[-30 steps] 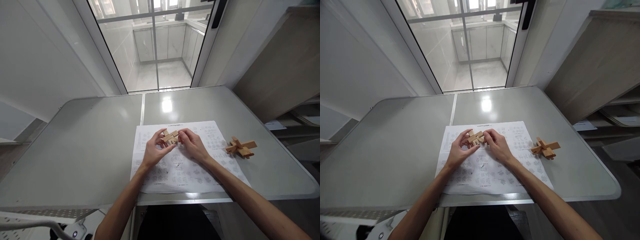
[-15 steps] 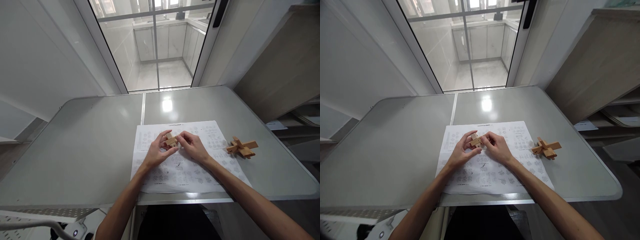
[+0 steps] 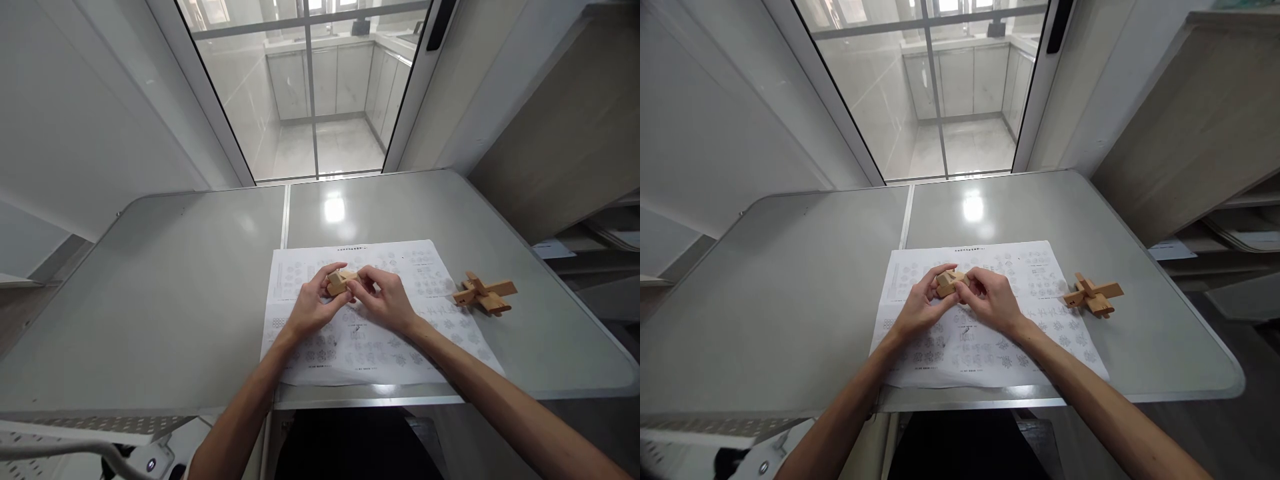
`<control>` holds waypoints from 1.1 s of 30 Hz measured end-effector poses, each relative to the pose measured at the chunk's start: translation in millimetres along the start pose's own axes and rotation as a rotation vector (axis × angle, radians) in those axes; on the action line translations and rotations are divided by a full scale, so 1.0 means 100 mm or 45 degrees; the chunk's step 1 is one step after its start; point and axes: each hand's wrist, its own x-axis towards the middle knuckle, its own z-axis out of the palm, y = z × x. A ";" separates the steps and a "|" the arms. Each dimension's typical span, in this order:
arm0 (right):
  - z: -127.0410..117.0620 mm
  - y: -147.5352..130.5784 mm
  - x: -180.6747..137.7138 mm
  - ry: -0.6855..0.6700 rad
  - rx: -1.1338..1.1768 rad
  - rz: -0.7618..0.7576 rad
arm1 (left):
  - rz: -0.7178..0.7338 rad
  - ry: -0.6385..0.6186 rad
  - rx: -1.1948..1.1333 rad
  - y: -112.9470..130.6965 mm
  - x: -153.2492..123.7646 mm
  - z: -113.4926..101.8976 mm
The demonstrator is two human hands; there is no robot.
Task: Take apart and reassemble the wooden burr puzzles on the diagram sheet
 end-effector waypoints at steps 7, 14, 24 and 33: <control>0.05 0.00 -0.03 0.036 -0.101 -0.135 | 0.055 0.093 0.188 -0.06 0.00 0.03; 0.05 -0.01 -0.04 0.058 -0.174 -0.283 | 0.031 0.130 0.217 -0.08 0.01 0.03; 0.01 -0.07 -0.03 0.090 0.028 -0.136 | -0.024 0.267 0.106 -0.07 0.03 0.01; 0.03 -0.06 0.00 0.117 0.092 0.017 | 0.048 0.414 0.188 -0.11 0.03 0.04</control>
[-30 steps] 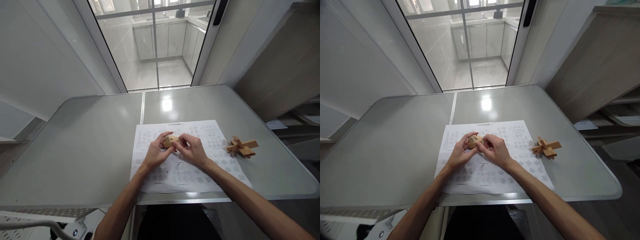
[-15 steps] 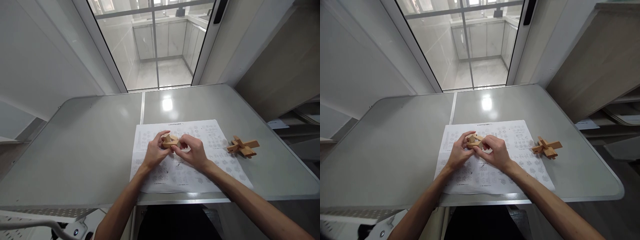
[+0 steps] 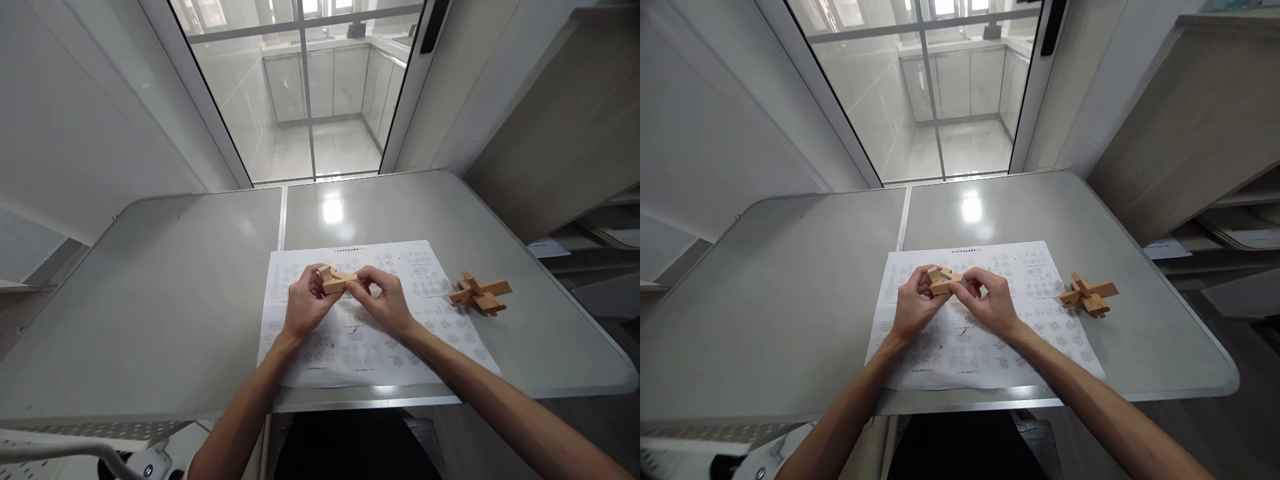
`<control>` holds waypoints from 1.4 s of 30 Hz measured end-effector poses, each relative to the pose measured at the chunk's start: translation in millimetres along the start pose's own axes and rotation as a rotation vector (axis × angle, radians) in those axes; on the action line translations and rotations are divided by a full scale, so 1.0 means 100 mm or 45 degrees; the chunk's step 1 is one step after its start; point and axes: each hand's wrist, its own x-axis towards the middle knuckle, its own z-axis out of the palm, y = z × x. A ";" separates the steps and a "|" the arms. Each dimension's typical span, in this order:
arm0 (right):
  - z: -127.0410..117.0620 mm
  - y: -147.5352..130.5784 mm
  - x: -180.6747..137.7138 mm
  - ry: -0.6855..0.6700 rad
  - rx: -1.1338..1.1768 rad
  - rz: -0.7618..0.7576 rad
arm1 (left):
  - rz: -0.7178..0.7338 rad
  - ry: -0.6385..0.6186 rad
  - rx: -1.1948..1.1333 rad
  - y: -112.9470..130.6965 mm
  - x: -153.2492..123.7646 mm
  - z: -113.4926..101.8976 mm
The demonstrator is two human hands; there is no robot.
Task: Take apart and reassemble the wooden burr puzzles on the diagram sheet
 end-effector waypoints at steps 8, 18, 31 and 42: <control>0.00 0.03 -0.01 -0.071 0.103 0.076 | -0.054 0.047 0.116 -0.01 0.01 0.00; -0.05 0.18 0.10 0.119 0.125 0.268 | -0.050 0.175 0.284 0.04 0.01 -0.02; 0.01 0.22 0.07 -0.048 -0.204 0.252 | 0.108 0.130 0.818 -0.07 0.03 0.01; 0.02 0.25 0.06 -0.146 -0.286 0.139 | 0.170 0.166 0.909 -0.09 0.04 0.03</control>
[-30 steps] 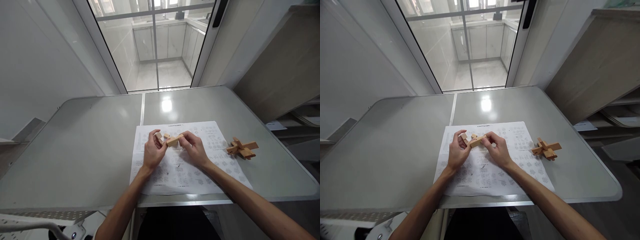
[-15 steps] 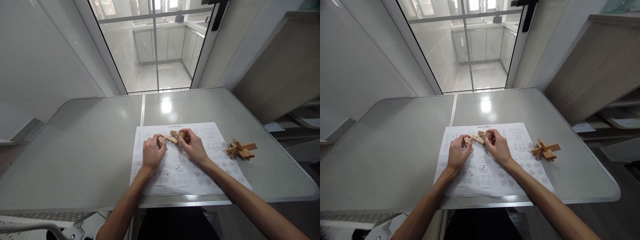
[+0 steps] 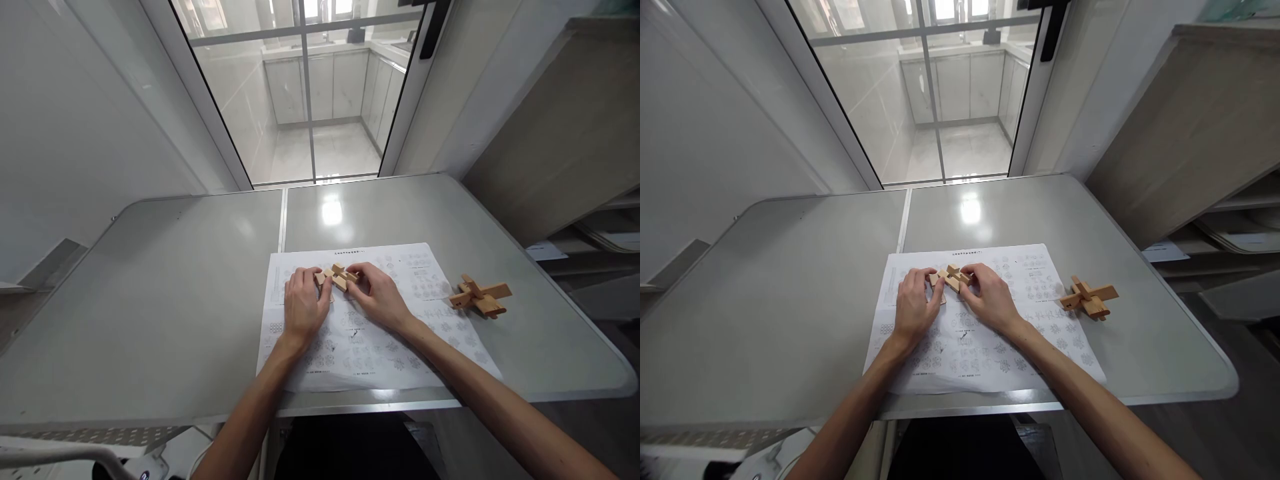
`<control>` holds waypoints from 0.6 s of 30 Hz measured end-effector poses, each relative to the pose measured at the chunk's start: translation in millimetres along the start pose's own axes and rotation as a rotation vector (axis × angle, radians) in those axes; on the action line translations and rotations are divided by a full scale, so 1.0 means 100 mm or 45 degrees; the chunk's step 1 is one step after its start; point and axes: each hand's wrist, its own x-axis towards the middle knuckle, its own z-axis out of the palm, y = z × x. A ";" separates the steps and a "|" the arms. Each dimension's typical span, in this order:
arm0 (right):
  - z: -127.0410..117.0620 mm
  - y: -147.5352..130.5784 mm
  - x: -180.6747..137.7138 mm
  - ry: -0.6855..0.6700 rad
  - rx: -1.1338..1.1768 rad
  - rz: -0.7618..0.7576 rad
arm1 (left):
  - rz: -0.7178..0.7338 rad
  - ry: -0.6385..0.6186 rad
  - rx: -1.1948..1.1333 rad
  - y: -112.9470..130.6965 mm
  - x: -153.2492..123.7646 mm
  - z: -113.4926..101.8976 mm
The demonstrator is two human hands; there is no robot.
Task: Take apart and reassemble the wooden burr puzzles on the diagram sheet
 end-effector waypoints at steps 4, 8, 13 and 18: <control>0.00 -0.04 0.00 -0.043 0.024 -0.048 | 0.013 0.008 -0.039 0.01 0.00 0.00; -0.01 -0.06 -0.01 -0.088 0.084 -0.053 | 0.044 -0.018 -0.093 0.01 -0.01 -0.01; 0.00 -0.03 0.00 -0.046 0.171 0.014 | 0.166 -0.080 -0.089 -0.02 -0.02 -0.01; 0.02 0.00 0.02 0.049 0.193 0.077 | 0.165 -0.150 0.002 -0.04 0.01 0.00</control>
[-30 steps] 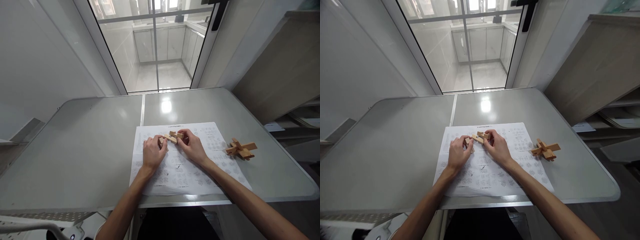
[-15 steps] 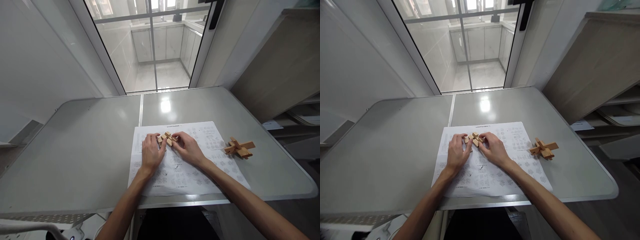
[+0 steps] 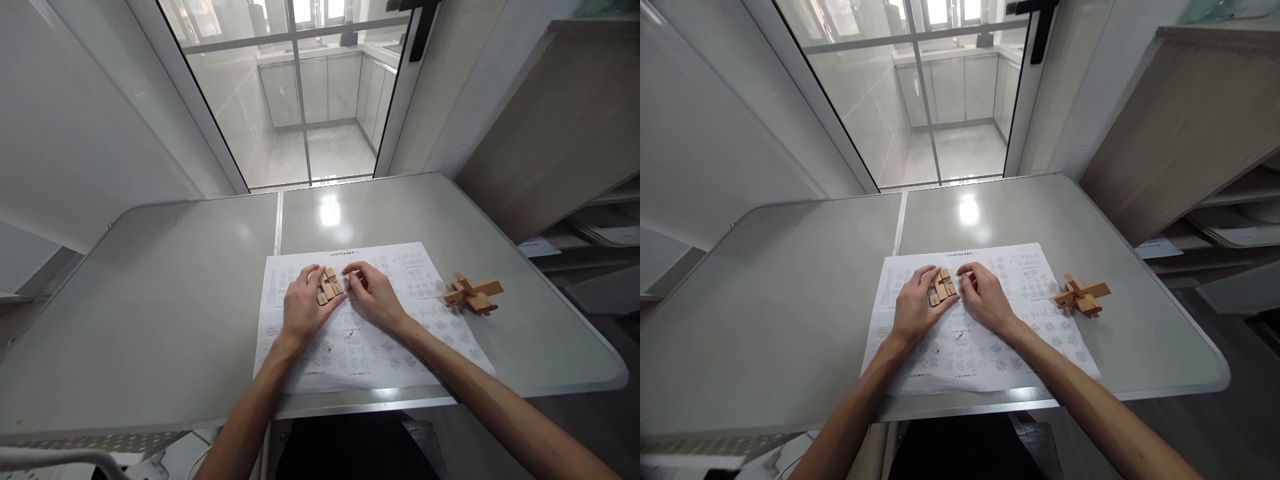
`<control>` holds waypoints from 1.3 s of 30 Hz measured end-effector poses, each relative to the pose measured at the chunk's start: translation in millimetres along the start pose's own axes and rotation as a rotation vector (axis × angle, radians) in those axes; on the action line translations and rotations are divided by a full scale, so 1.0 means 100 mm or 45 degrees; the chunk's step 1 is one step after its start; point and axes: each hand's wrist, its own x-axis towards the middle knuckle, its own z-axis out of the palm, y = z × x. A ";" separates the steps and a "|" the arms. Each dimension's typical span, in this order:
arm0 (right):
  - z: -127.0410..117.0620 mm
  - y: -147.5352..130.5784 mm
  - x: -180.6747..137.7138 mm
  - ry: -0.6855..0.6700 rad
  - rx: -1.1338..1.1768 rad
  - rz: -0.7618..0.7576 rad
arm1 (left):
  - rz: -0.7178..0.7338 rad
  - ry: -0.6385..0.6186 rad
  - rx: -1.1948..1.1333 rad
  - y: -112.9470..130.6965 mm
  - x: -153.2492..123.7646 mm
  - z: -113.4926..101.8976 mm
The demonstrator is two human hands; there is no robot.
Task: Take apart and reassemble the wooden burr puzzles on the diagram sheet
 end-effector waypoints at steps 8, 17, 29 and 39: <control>-0.02 0.03 0.04 0.006 0.049 0.008 | -0.052 0.011 -0.040 0.02 0.01 0.00; -0.07 0.07 0.03 -0.016 0.092 0.002 | -0.279 0.132 0.131 -0.23 0.01 -0.23; -0.07 -0.01 0.00 -0.062 0.063 -0.023 | -0.531 0.326 0.264 -0.64 -0.10 -0.56; -1.01 -0.37 -0.74 0.099 -0.358 -0.209 | -0.518 0.444 0.106 -0.61 -0.20 -0.66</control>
